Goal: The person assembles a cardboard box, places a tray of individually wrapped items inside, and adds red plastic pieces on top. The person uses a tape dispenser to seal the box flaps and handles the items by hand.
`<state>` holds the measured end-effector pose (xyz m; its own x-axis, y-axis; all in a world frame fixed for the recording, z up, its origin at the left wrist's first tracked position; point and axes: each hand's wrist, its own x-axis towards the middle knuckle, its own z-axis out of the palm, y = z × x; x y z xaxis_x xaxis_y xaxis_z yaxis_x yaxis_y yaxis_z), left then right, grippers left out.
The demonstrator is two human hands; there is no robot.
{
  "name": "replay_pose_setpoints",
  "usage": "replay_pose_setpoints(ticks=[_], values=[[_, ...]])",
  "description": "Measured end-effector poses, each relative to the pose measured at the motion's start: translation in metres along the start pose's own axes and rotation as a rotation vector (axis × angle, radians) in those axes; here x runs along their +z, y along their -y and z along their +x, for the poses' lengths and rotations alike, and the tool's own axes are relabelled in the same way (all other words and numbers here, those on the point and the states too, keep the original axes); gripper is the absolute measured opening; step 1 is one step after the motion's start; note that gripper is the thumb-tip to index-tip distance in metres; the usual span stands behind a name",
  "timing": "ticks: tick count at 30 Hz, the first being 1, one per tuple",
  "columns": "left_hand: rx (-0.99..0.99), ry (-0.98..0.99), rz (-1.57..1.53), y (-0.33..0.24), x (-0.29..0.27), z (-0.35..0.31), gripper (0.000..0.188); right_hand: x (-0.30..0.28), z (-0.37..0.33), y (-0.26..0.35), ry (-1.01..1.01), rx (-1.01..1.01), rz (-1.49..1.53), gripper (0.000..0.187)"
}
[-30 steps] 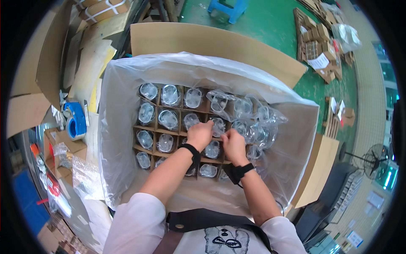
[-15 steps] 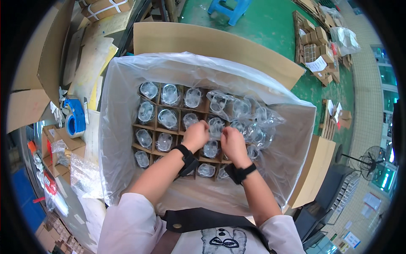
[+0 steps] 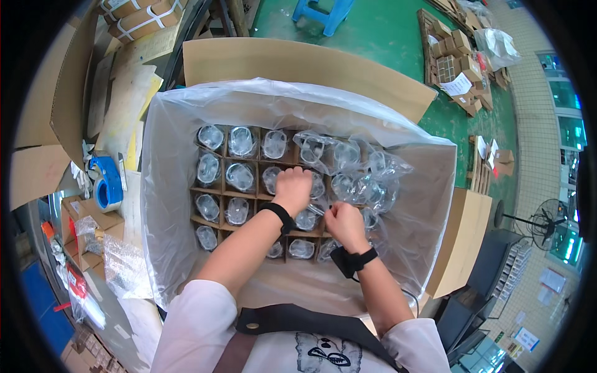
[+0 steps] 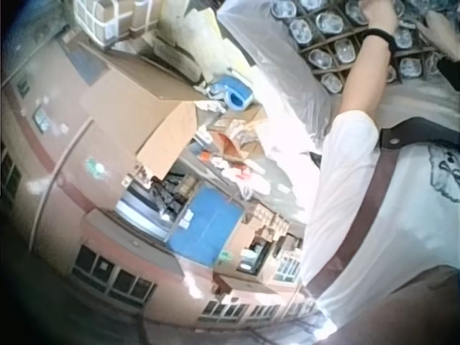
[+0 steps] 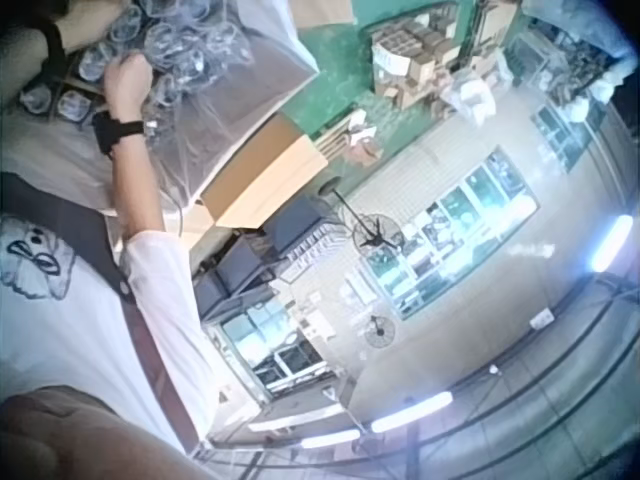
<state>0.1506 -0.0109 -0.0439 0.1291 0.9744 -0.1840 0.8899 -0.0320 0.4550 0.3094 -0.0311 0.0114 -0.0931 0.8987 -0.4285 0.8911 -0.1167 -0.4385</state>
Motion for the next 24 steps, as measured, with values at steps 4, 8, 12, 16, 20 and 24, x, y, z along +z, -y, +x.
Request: replay_pose_setpoints(ticks=[4, 8, 12, 16, 20, 24], values=[[-0.009, -0.068, -0.241, 0.001, -0.015, 0.004, 0.011, -0.005, 0.006, 0.018, -0.195, -0.159, -0.131, 0.019], [0.011, -0.2, -0.547, 0.013, -0.03, 0.012, 0.017, 0.017, 0.047, 0.009, -0.213, -0.077, -0.233, 0.017], [-0.272, -0.216, -0.591, 0.067, -0.056, 0.006, 0.021, -0.023, 0.031, -0.009, -0.299, -0.009, -0.045, 0.009], [-0.201, 0.086, -0.026, 0.076, -0.035, -0.016, 0.031, -0.053, 0.011, 0.013, -0.349, -0.077, 0.151, 0.008], [-0.204, -0.011, 0.067, 0.083, 0.02, -0.03, 0.019, -0.026, -0.006, 0.075, -0.056, -0.375, 0.33, 0.012], [-0.219, -0.045, -0.237, 0.067, -0.022, -0.055, 0.015, 0.072, 0.006, 0.071, 0.001, -0.331, 0.165, 0.015]])
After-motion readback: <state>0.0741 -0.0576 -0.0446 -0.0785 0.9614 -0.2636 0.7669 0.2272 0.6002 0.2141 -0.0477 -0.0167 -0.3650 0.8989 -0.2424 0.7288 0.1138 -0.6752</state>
